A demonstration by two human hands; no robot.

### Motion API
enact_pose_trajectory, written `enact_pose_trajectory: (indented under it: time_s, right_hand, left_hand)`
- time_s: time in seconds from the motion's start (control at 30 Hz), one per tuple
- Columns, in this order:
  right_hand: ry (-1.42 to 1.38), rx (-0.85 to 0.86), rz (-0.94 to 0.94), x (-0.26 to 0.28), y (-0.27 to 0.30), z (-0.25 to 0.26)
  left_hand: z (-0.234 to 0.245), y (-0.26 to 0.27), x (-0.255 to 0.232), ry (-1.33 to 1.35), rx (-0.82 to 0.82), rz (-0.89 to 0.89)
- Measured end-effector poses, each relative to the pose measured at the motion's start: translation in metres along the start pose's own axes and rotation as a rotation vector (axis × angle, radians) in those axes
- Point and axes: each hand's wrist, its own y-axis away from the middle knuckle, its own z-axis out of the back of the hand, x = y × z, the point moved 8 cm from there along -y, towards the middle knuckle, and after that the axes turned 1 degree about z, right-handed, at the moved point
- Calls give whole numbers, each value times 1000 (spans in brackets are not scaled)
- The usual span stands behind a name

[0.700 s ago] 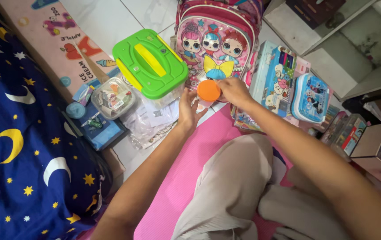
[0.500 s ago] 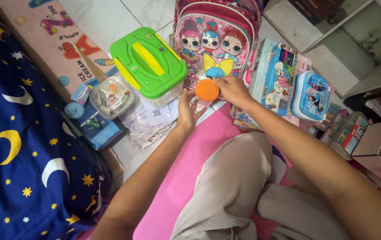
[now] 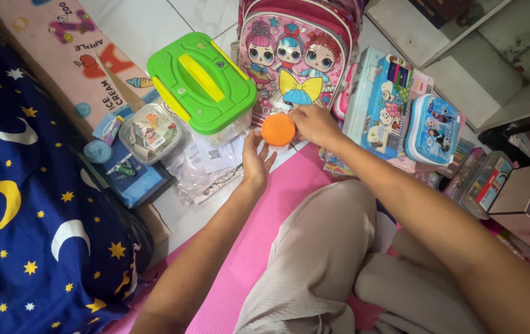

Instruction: The person sits on a pink mat and organizes stationery items by placing them into a white shelving unit. They handle pencil cases, a small box, and other small containers, arranging them on the shelves.

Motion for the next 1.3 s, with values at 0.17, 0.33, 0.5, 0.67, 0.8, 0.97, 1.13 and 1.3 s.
enact_pose_trajectory:
  time_s: [0.17, 0.33, 0.5, 0.67, 0.8, 0.97, 1.13, 1.3]
  right_hand:
    - [276, -47, 0, -6, 1, 2]
    - [322, -39, 58, -18, -6, -5]
    - [330, -25, 73, -26, -11, -6]
    - [342, -9, 59, -19, -11, -3]
    - [379, 45, 10, -15, -12, -3]
    - [370, 126, 11, -23, -22, -8]
    - [529, 73, 241, -21, -41, -10]
    - [493, 120, 156, -32, -56, -4]
  left_hand:
    - [5, -11, 20, 60, 2, 16]
    - [8, -19, 33, 16, 30, 11]
    - [7, -26, 24, -21, 56, -27]
    - [8, -25, 16, -44, 46, 7]
    - [9, -20, 14, -148, 5, 39]
    - [8, -14, 7, -276, 2, 28]
    - [-9, -6, -15, -308, 26, -126]
    - [-33, 23, -60, -550, 19, -431]
